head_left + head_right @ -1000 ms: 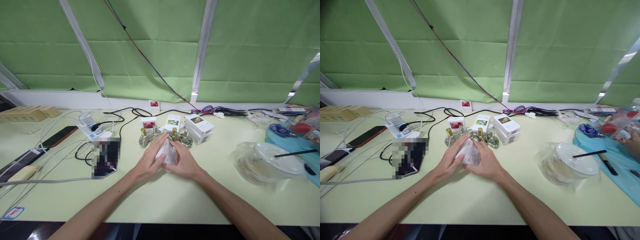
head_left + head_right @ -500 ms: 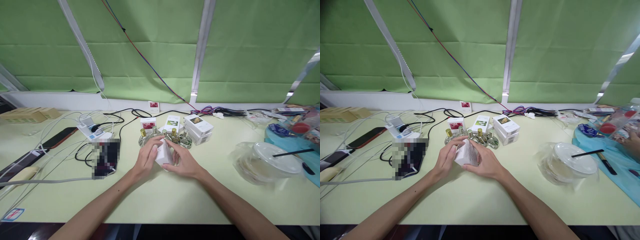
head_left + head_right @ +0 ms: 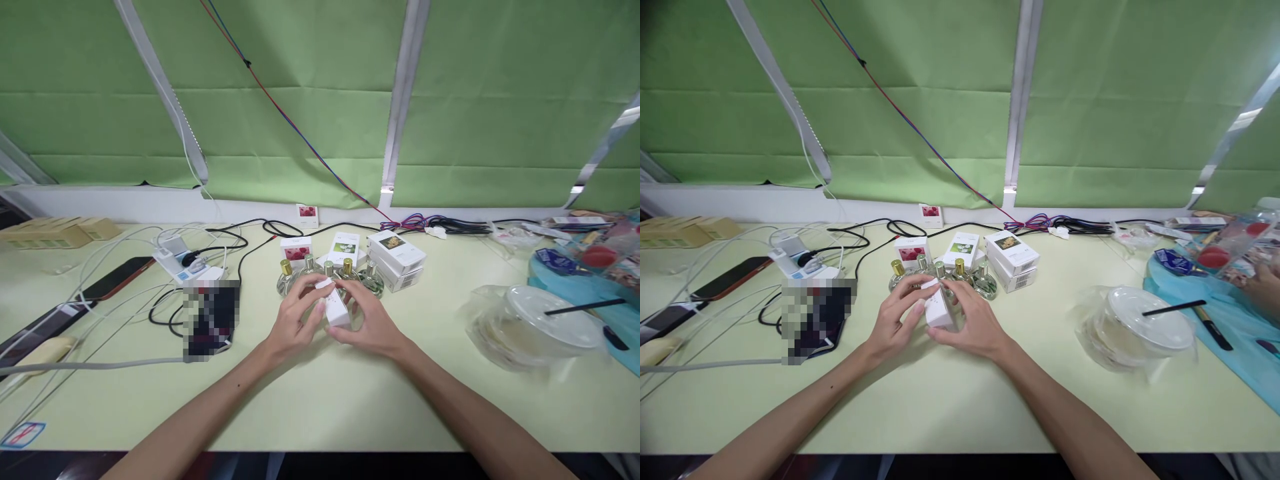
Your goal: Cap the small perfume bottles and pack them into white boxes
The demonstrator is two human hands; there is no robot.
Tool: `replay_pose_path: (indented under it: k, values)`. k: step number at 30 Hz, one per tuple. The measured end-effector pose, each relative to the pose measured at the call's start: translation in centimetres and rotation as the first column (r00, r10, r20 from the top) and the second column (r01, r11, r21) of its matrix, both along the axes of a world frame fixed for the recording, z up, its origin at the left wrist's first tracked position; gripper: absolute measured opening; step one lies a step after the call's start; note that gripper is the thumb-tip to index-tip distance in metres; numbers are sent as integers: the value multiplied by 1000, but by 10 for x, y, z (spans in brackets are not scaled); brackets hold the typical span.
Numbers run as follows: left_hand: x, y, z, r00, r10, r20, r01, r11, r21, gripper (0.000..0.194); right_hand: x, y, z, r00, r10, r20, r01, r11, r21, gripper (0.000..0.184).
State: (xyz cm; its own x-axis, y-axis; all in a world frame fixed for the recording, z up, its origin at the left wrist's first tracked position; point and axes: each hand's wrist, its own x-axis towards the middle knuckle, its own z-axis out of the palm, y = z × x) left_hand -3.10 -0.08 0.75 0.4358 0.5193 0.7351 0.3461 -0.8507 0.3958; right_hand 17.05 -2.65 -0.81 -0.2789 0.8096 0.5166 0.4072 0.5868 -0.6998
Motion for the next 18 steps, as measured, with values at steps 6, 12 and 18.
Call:
replay_pose_path:
  k: [6, 12, 18]
  values:
    - [3, 1, -2, 998, 65, 12, -65, 998, 24, 34, -1, -1, 5, 997, -13, -80, 23, 992, 126, 60]
    - [5, 1, -2, 991, 132, 25, -133, 991, 33, 34, 2, 0, 8, 991, -72, -112, 92, 979, 183, 46]
    - [5, 3, -2, 993, 115, -41, -114, 993, 27, 45, 2, 1, 4, 985, -94, -143, 117, 980, 161, 46]
